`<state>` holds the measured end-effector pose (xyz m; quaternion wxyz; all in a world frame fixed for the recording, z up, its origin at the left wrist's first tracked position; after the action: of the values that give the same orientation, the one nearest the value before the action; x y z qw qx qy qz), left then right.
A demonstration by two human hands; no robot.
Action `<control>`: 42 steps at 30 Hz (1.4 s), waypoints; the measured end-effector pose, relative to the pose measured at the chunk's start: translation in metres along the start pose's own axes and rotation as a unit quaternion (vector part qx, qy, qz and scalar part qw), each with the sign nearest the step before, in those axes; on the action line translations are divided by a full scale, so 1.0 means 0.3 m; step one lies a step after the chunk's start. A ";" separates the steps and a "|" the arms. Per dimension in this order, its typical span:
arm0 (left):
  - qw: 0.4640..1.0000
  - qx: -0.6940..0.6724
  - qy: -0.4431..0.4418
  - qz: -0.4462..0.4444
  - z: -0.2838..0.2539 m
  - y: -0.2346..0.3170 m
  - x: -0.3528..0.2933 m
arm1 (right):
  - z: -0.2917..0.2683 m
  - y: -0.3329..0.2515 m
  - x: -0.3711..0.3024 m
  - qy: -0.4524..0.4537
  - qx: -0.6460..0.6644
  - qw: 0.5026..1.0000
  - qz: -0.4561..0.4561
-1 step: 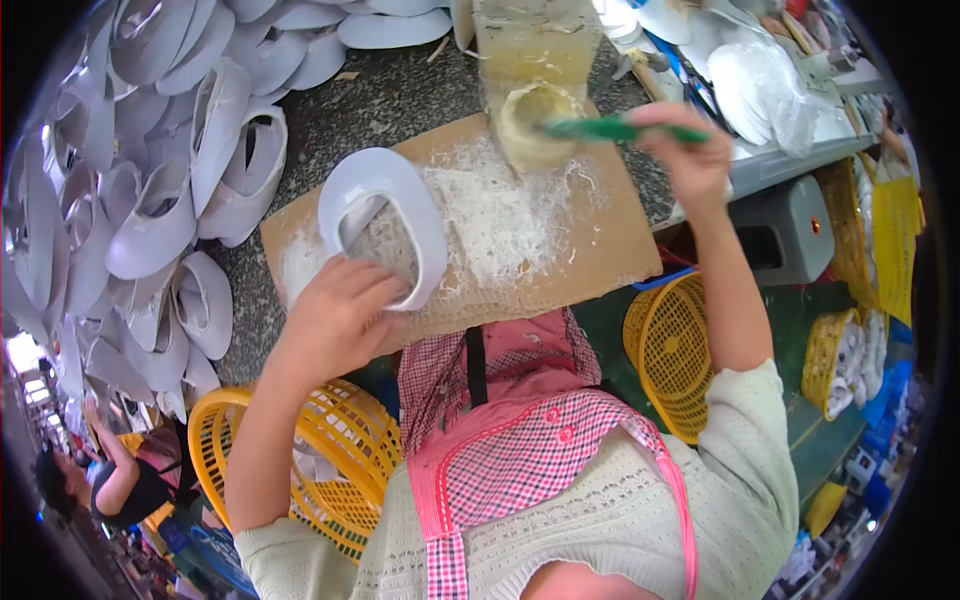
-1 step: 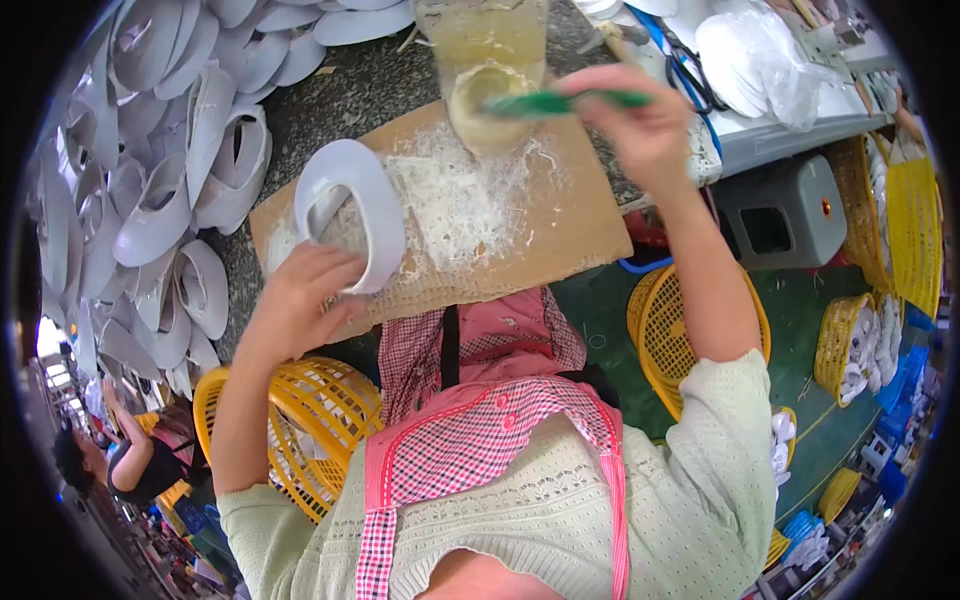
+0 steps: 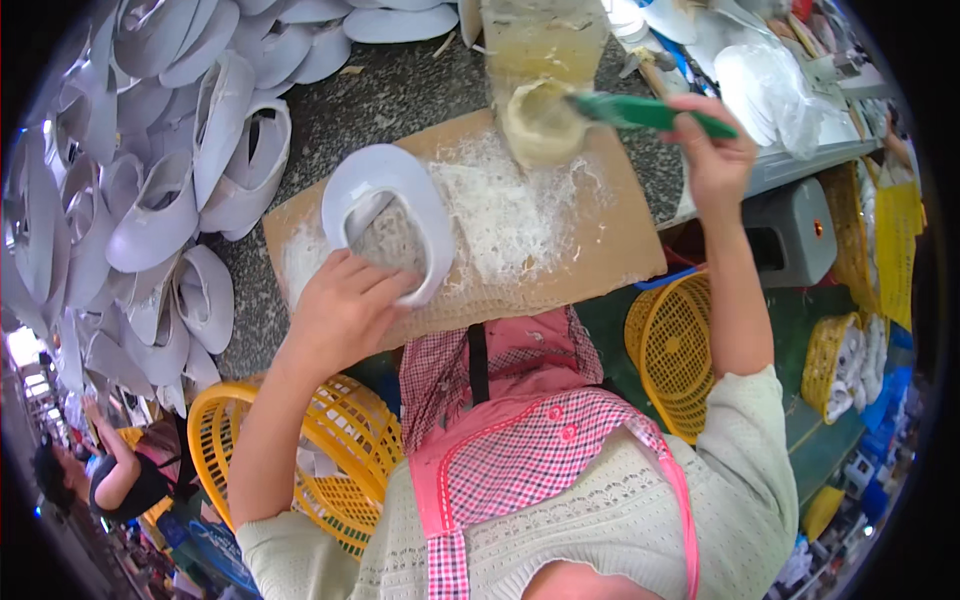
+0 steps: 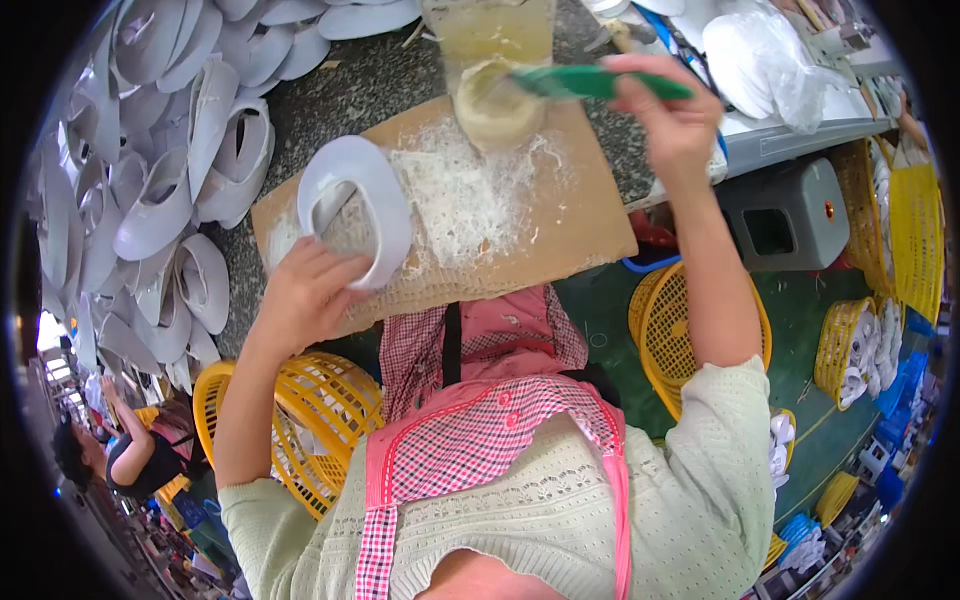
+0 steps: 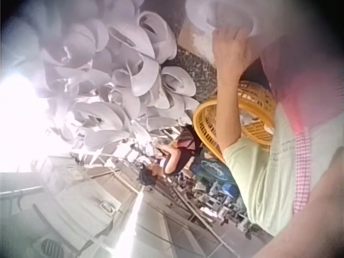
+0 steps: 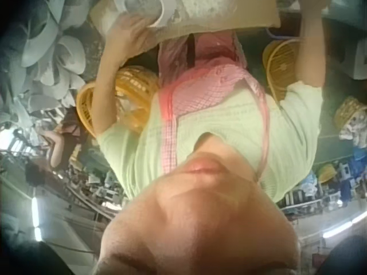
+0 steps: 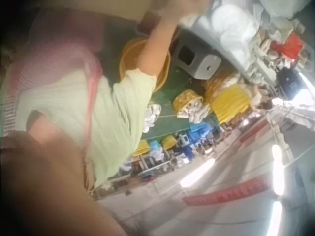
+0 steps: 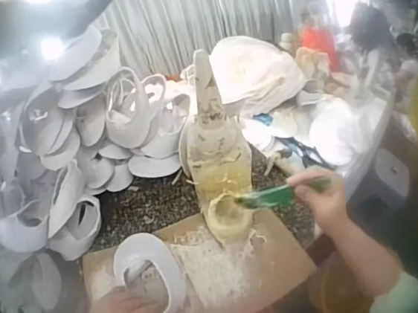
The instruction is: Applying glue to the interior and edges of shoe upper components using a brush and placing them in a basket.
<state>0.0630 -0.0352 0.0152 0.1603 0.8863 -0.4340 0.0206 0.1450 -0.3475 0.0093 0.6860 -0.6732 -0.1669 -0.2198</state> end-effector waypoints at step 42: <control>0.941 -0.043 0.129 -0.311 -0.075 -0.113 -0.028 | 0.308 -0.065 -0.253 -0.094 0.030 0.995 0.003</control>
<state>0.0862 -0.0026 0.0262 0.2511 0.9591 -0.1132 0.0655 0.0766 -0.2496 -0.0105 0.6880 -0.6705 -0.2351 -0.1480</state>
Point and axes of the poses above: each hand's wrist, its own x-axis towards the middle knuckle, its own z-axis out of the palm, y = z × x, the point moved 6 cm from there along x, towards the middle knuckle, and after that the axes turned 2 degrees about x, right-handed, at the moved point
